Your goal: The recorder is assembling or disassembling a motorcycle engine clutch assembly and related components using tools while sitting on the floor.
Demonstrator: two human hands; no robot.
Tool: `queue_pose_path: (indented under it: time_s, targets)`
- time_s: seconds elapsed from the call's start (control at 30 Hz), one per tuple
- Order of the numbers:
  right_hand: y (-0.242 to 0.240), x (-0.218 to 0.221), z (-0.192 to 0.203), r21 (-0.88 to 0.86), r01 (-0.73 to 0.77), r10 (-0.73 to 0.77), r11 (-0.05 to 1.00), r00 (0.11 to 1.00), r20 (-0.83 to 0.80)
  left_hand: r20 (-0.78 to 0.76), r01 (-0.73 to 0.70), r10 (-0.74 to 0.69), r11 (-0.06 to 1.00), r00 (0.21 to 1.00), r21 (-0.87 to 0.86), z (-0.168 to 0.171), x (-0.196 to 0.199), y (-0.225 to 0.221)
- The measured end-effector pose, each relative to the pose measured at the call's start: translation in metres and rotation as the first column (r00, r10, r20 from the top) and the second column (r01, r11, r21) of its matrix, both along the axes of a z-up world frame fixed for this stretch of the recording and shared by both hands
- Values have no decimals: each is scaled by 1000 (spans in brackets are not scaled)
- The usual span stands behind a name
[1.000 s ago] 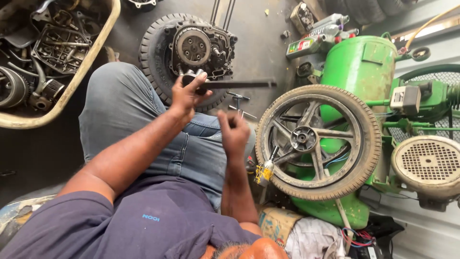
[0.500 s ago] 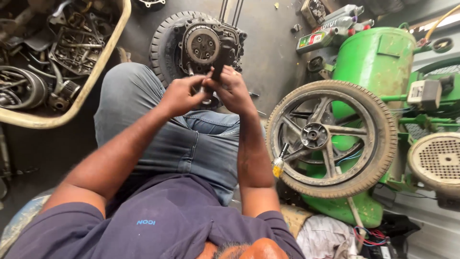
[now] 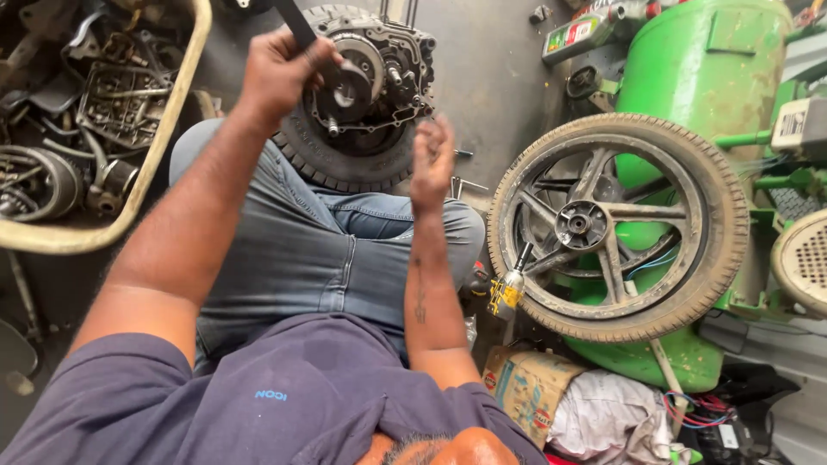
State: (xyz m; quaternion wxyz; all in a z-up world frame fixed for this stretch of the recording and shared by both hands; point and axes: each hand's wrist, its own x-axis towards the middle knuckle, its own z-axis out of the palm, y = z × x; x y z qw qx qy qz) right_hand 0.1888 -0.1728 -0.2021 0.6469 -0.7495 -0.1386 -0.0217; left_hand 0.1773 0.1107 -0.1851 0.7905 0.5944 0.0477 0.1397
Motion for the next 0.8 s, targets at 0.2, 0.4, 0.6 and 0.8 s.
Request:
queue_pose_path:
  time_s: [0.2,0.4,0.6,0.8]
  targets:
    - [-26,2,-69,-63,127,-141,990,908,-396,-72,125,-124,992,990,11,-16,49,10]
    - [-19,17,-75,-52,140,-147,989,856,-495,-132,315,-291,922,947,226,-10,74,14]
    - [-16,14,-75,-64,125,-140,990,844,-518,-189,388,-349,891,918,237,-12,85,9]
    - [-12,10,-77,-56,80,-98,995,842,-531,-247,393,-333,881,910,262,-19,82,12]
